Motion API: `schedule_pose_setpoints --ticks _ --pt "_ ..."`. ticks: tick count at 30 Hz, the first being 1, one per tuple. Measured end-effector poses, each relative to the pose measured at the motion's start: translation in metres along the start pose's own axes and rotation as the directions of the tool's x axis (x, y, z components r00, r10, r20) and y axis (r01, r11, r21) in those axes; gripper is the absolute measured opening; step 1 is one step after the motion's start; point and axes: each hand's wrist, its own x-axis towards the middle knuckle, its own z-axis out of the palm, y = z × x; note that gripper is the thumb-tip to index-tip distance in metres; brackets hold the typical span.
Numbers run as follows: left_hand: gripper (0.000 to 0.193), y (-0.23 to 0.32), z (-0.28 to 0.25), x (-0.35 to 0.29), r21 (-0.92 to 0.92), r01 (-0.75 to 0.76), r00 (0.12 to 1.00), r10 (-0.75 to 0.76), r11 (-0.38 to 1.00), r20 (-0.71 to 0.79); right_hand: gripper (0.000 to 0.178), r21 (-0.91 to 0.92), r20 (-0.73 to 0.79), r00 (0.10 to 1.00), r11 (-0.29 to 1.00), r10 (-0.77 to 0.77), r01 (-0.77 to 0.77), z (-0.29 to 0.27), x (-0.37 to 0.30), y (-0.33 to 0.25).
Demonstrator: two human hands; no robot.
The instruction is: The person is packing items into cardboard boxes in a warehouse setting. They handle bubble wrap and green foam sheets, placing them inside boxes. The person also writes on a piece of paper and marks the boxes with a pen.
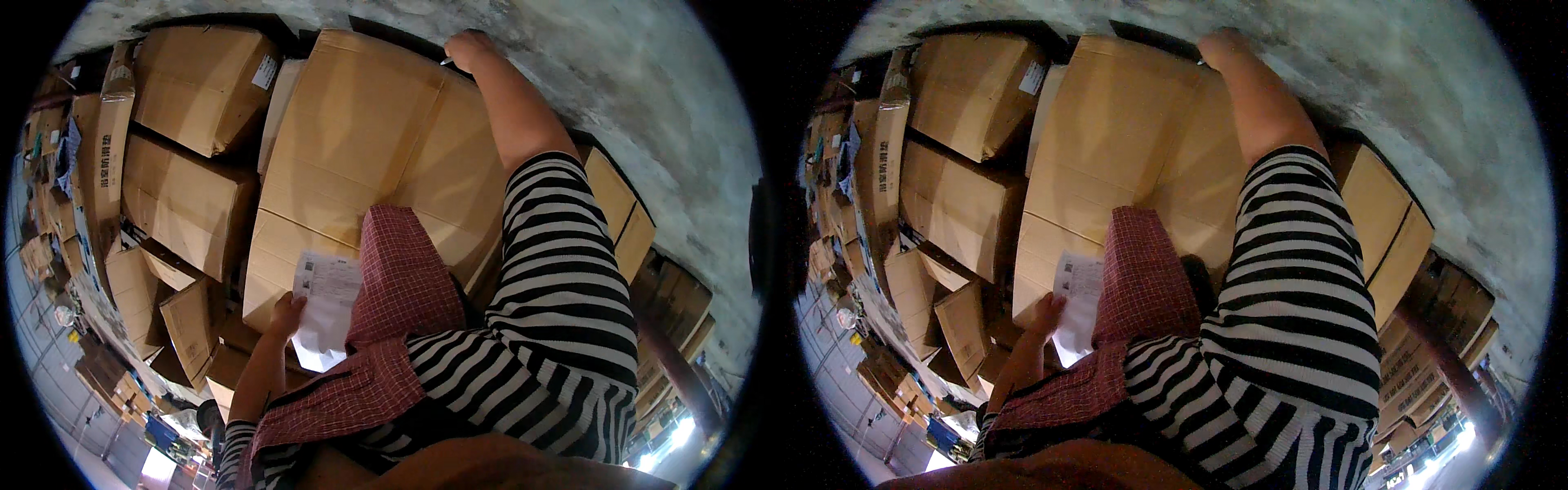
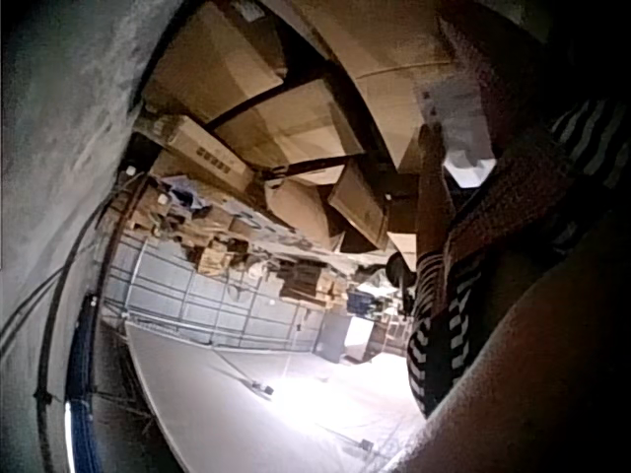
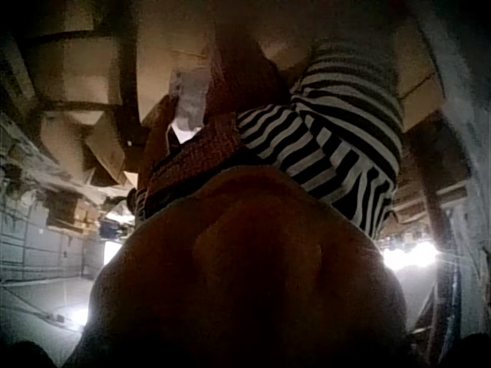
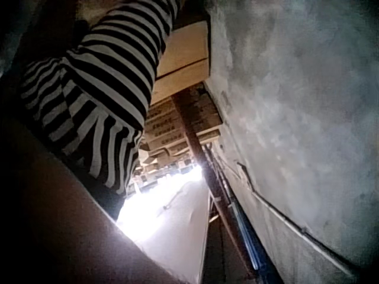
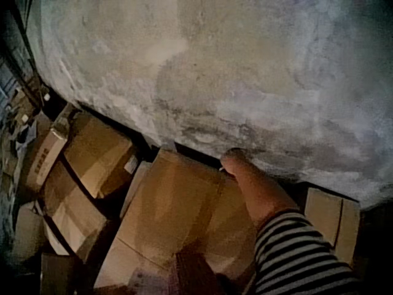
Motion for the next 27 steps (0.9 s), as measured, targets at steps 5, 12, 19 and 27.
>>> schedule_pose_setpoints --ticks 5,12,19,27 --pt "0.031 -0.002 0.000 -0.001 -0.001 -0.077 0.994 0.077 0.997 0.073 0.022 -0.051 0.095 0.995 0.998 -0.041 0.046 -0.025 0.006 -0.021" --pt "0.031 0.035 0.003 0.006 0.082 -0.112 0.993 0.108 0.990 0.048 0.022 -0.090 0.137 0.987 0.992 -0.078 0.091 -0.031 0.004 -0.014" --pt "0.030 0.074 -0.009 -0.030 0.134 0.046 0.998 -0.041 0.990 -0.039 0.020 -0.104 0.042 0.998 0.993 -0.050 0.054 -0.011 -0.031 0.021" --pt "0.030 0.032 -0.001 -0.012 -0.034 -0.084 0.995 0.085 0.996 0.058 0.026 -0.006 0.060 0.998 1.000 -0.010 0.010 -0.005 -0.018 0.007"
